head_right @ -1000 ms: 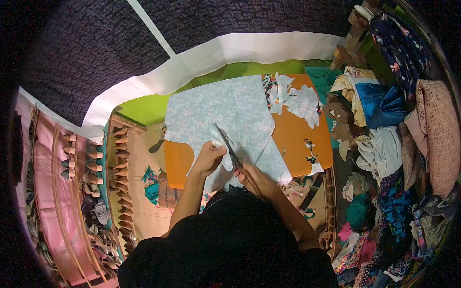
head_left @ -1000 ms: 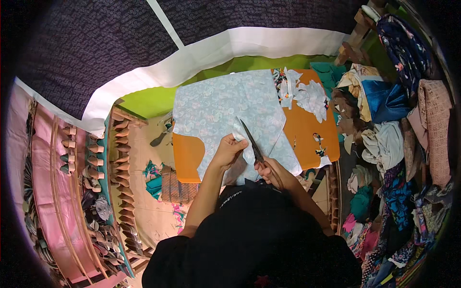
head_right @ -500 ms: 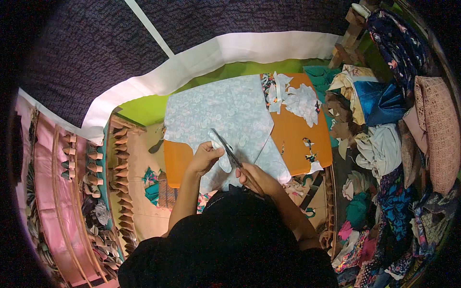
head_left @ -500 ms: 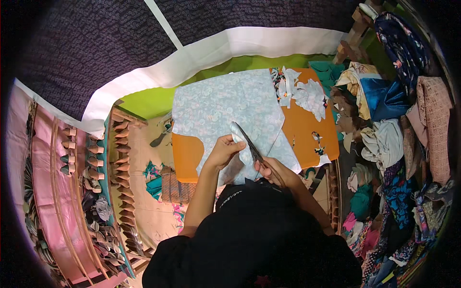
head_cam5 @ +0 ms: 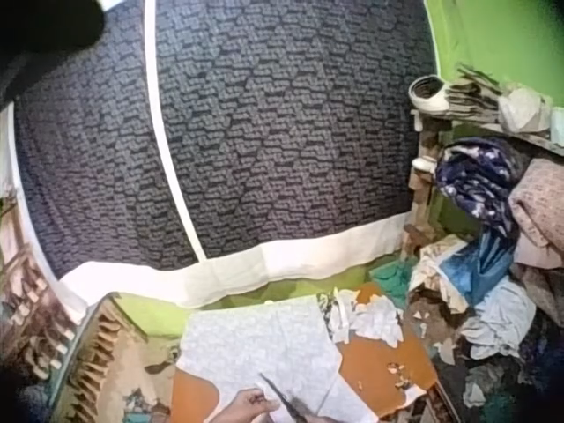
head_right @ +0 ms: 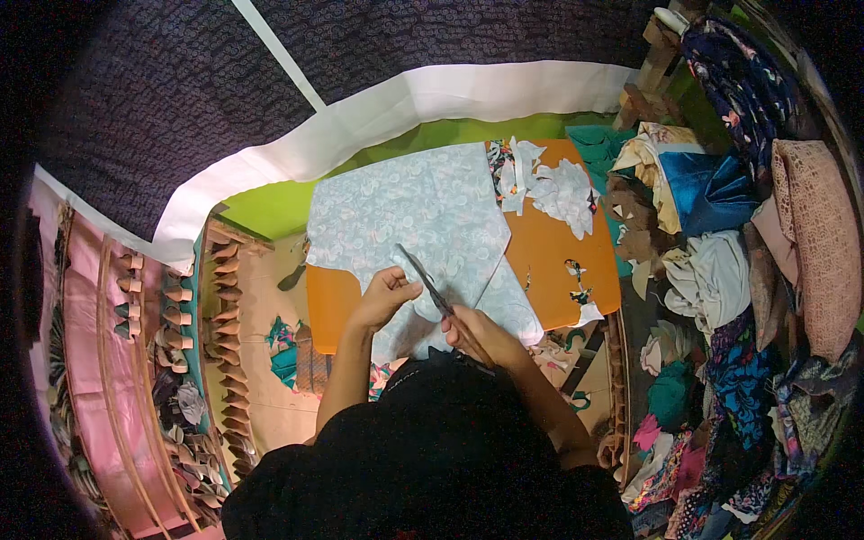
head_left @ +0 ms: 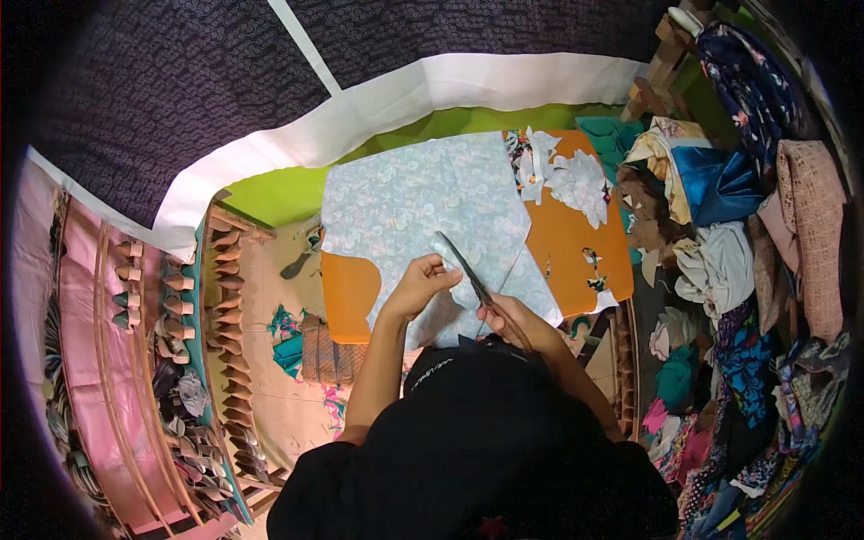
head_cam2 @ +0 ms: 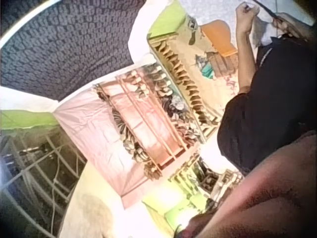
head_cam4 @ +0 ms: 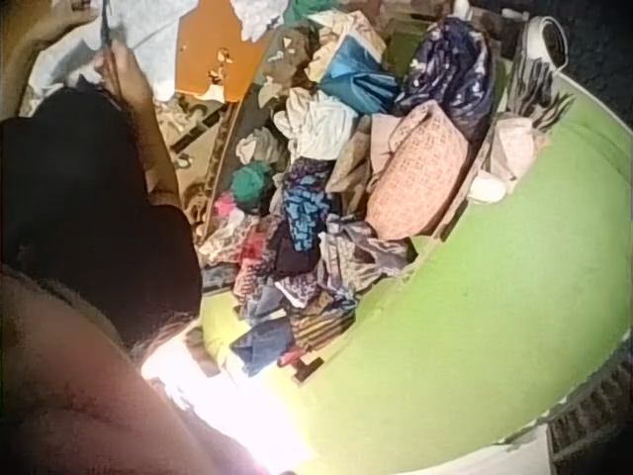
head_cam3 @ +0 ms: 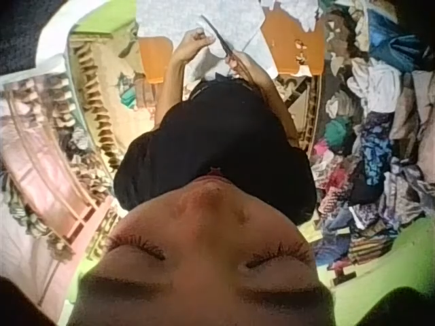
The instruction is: Cutting a specific pattern out of a light blue floral fabric using scissors.
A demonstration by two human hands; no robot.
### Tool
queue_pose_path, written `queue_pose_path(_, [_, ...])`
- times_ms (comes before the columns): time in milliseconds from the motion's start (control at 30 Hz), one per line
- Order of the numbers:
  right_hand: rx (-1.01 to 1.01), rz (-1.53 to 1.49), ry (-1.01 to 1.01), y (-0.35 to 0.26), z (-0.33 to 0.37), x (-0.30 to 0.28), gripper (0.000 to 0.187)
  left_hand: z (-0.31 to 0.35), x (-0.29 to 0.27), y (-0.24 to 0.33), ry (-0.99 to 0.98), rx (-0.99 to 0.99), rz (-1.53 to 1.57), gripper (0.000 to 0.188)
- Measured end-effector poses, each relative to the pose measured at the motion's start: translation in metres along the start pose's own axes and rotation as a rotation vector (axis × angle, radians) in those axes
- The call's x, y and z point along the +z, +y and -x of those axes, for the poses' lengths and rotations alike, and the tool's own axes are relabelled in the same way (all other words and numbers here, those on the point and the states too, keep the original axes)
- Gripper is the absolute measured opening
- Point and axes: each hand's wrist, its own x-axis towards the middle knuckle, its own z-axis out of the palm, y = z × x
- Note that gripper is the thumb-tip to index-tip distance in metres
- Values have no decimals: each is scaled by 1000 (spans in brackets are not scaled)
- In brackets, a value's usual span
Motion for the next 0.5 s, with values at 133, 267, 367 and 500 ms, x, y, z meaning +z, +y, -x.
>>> queue_pose_path(133, [-106, 182, 48, 9, -3, -3, 21, 5, 10, 21, -68, 113, 204, 22])
queue_pose_path(267, [-361, 601, 72, 13, -4, -3, 22, -3, 0, 12, -68, 101, 269, 20])
queue_pose_path(367, [-112, 116, 41, 12, -4, -2, 27, -4, 4, 12, 5, 163, 315, 17])
queue_pose_path(500, [-43, 165, 31, -8, 4, 6, 76, -2, 19, 22, 174, 212, 273, 19])
